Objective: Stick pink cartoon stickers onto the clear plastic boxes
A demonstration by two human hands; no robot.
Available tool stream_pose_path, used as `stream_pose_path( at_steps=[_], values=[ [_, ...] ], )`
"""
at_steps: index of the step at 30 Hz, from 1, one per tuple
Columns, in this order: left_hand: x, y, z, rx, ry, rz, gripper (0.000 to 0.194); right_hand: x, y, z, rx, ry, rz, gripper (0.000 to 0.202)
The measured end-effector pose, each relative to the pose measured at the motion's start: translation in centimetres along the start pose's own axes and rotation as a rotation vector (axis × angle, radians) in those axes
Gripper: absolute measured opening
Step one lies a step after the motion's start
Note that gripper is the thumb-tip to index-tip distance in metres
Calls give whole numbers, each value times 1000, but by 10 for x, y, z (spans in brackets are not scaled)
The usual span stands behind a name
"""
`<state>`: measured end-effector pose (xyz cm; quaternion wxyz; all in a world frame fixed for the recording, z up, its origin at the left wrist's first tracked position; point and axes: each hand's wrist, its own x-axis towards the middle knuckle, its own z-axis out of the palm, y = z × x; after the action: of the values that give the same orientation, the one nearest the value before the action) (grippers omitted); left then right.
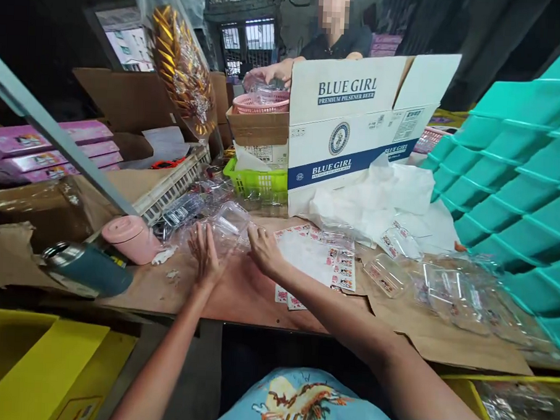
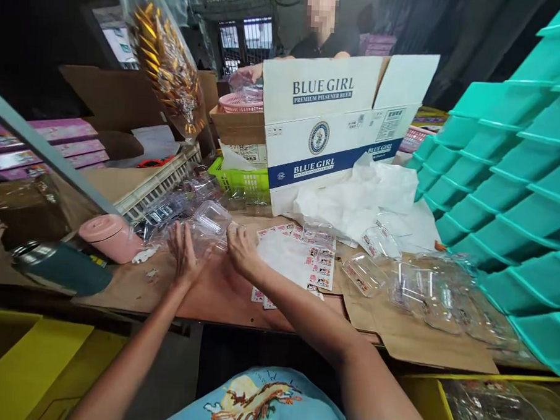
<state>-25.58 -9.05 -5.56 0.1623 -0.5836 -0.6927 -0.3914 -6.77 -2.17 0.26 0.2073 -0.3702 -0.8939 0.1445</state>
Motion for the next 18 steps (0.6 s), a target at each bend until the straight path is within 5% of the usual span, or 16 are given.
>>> stream_pose_path(
  at_steps=[6,11,14,18],
  values=[
    [1,9,-8,-32,12,90,103,-35,95,-54,-174,-68,175,67],
    [-11,87,-11,-177,40,286,89,-54,143,-66,-230,-127,147,95],
    [-4,137,18,-408,-240,367,68,-52,135,-57,-173,-142,3,74],
    [26,165,58,-664,-649,60,56,-65,125,-66,-49,-112,-106,43]
  ],
)
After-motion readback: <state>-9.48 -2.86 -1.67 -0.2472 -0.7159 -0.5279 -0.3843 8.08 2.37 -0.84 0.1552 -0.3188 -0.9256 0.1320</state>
